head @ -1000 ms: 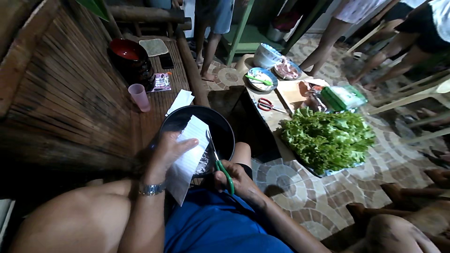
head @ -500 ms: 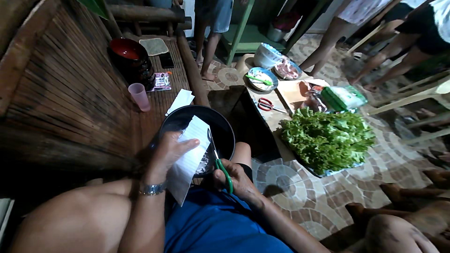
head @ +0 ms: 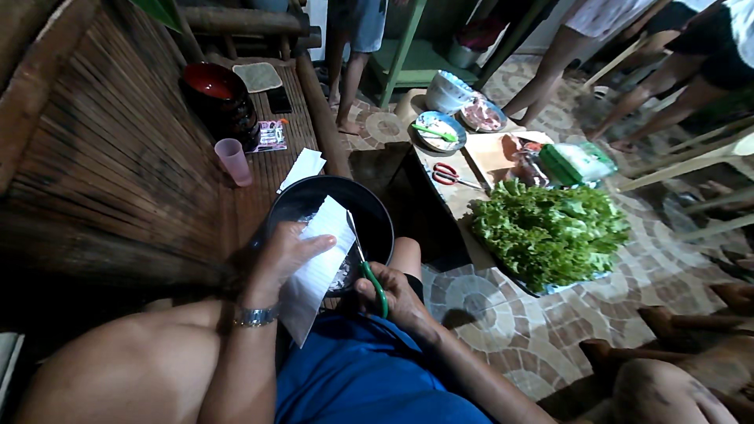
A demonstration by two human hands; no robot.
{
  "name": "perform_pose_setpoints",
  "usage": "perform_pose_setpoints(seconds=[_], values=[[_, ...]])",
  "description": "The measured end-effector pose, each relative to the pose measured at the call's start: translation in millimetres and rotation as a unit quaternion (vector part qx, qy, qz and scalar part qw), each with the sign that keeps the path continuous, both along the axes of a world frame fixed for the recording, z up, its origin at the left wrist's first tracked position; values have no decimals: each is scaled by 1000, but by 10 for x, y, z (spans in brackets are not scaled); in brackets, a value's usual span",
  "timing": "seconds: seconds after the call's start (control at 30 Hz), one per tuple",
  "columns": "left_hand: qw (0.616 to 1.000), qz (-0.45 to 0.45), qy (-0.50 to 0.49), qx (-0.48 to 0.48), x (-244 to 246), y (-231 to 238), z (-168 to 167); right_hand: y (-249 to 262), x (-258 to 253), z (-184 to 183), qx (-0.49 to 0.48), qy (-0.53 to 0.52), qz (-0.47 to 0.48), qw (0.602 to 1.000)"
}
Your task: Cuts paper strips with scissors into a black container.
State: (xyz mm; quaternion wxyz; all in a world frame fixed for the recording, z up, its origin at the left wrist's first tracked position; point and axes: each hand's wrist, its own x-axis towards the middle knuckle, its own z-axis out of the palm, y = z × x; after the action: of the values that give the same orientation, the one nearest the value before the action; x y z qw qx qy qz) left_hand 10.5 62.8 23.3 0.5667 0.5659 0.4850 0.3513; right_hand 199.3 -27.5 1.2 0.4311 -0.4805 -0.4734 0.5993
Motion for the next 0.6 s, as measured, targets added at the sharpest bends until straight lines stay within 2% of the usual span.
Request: perform_pose_setpoints(seconds=[0.13,0.43,0.6], values=[[1000,-22,12,-8,1,1,-3,16,4,10,-3,1,5,1000],[1000,-9,18,7,-8,11,-23,7,28,-54,5,33,-8,999],[999,28,16,13,-31,14,-25,-68,131,-58,3,-10,56,998]])
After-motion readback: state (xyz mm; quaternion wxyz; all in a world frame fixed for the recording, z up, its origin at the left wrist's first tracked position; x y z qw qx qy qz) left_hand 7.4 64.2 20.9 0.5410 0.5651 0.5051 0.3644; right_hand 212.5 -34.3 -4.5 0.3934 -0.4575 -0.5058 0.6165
